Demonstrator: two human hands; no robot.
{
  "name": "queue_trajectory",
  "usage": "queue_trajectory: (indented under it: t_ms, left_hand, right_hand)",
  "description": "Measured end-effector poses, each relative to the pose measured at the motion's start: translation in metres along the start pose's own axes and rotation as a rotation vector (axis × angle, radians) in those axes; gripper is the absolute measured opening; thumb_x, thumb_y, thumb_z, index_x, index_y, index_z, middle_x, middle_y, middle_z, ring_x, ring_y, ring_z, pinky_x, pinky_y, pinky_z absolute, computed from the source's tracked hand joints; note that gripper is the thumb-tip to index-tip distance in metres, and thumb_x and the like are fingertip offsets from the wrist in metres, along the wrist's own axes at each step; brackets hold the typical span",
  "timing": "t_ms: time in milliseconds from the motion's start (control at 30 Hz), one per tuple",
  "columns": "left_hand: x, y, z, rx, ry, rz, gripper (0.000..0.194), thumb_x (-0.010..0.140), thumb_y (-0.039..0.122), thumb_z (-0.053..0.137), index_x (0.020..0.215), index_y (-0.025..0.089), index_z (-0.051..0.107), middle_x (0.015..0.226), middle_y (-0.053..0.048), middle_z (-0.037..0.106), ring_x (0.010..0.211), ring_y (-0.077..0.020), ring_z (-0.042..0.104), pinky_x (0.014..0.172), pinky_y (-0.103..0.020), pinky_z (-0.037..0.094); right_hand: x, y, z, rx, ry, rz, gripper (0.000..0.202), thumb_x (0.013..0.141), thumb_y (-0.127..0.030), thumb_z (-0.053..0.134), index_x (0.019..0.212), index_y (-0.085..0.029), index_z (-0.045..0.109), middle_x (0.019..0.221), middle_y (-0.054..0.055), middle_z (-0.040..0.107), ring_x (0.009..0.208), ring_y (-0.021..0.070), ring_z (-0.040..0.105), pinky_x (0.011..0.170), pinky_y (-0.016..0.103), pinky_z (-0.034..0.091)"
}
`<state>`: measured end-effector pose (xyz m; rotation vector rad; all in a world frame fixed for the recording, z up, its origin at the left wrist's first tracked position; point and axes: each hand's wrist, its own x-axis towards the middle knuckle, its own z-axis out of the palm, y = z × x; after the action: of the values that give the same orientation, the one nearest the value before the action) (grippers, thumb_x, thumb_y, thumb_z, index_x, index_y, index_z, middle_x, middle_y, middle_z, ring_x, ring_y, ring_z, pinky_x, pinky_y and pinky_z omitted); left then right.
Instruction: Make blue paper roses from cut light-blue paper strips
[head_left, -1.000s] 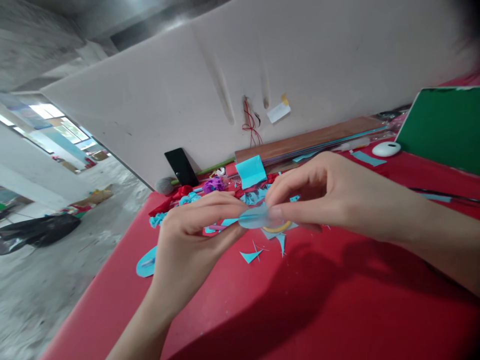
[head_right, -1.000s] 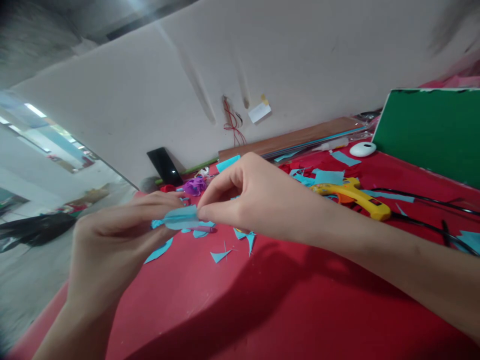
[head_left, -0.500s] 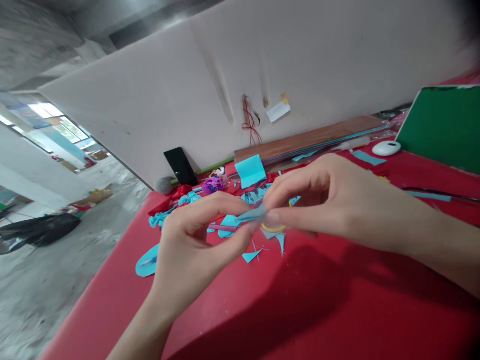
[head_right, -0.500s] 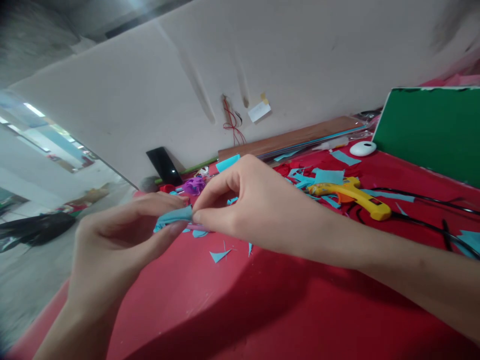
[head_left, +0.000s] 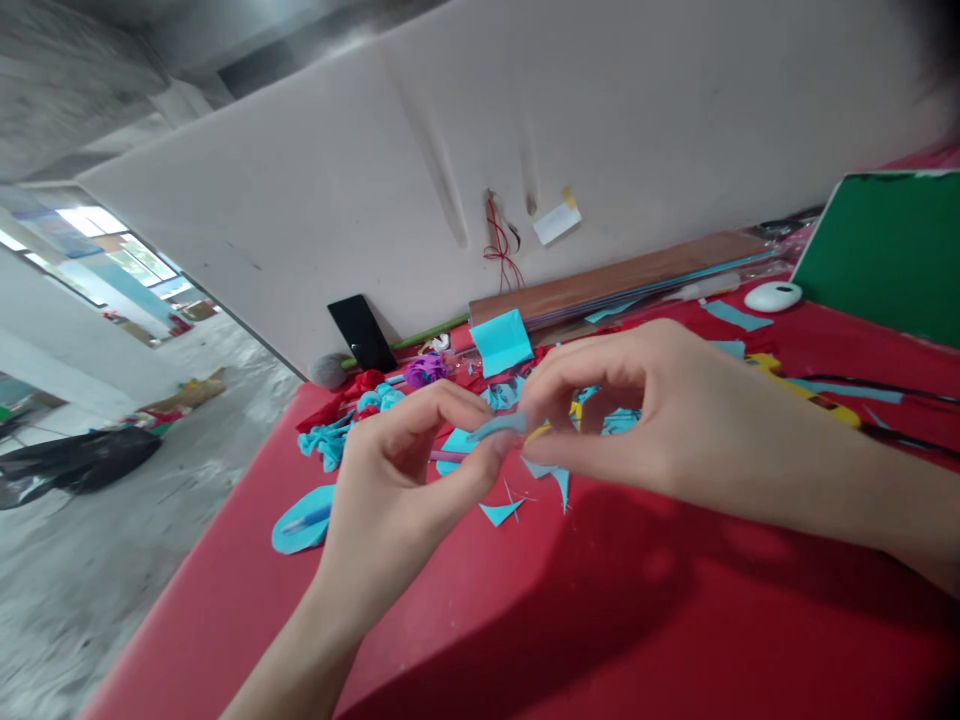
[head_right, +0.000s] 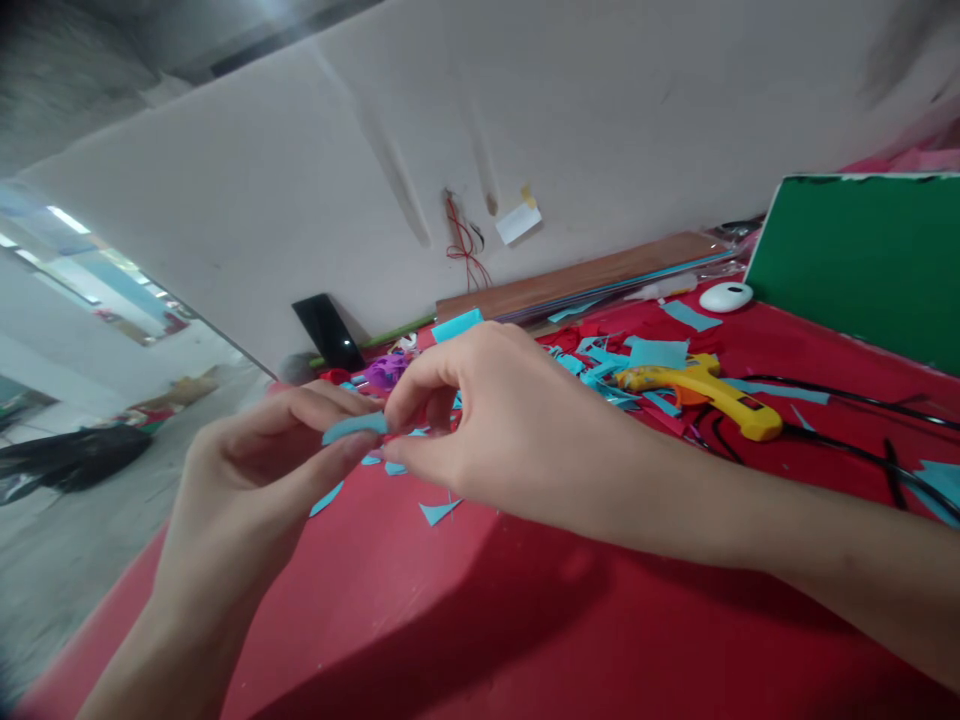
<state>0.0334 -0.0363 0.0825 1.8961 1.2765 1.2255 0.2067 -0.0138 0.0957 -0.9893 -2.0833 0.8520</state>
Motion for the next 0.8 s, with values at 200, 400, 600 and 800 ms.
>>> queue_trajectory:
  t_ms: [200,400,600,800]
  left_hand:
    - [-0.0014,-0.0006,0.0007,0.012,0.022,0.047,0.010,0.072,0.015,0.063,0.064,0.020,0.061,0.070,0.002,0.064,0.071,-0.0118,0.059,0.063,-0.022,0.048]
    - [-0.0023,0.0004,-0.0007,0.014,0.008,0.079,0.011,0.073,0.014,0.062,0.064,0.020,0.061,0.067,0.003,0.063,0.066,-0.0107,0.057,0.059,-0.021,0.047]
    - [-0.0031,0.0026,0.0004,-0.031,0.002,0.066,0.010,0.076,0.017,0.061,0.068,0.023,0.063,0.069,0.005,0.064,0.065,-0.0090,0.056,0.059,-0.019,0.046]
    - [-0.0041,0.0003,-0.0012,-0.056,0.028,0.061,0.011,0.078,0.019,0.060,0.076,0.025,0.068,0.073,0.004,0.066,0.068,-0.0089,0.058,0.064,-0.018,0.048]
  right_hand:
    - [-0.0002,-0.0037,-0.0023,0.014,-0.003,-0.006,0.013,0.074,-0.019,0.056,0.065,-0.018,0.066,0.066,-0.004,0.064,0.062,0.0077,0.057,0.055,0.018,0.040]
    - [0.0007,-0.0038,-0.0008,0.059,0.007,0.004,0.014,0.073,-0.016,0.055,0.064,-0.017,0.065,0.064,-0.002,0.062,0.059,0.0078,0.053,0.052,0.020,0.038]
    - [-0.0002,-0.0026,-0.0008,0.130,-0.045,0.065,0.015,0.076,-0.022,0.054,0.067,-0.017,0.064,0.063,0.000,0.061,0.058,0.0098,0.052,0.051,0.022,0.038]
    - [0.0025,0.0046,-0.0046,0.263,-0.102,0.110,0.014,0.076,-0.025,0.054,0.068,-0.018,0.064,0.062,0.000,0.058,0.061,0.0115,0.052,0.056,0.023,0.040]
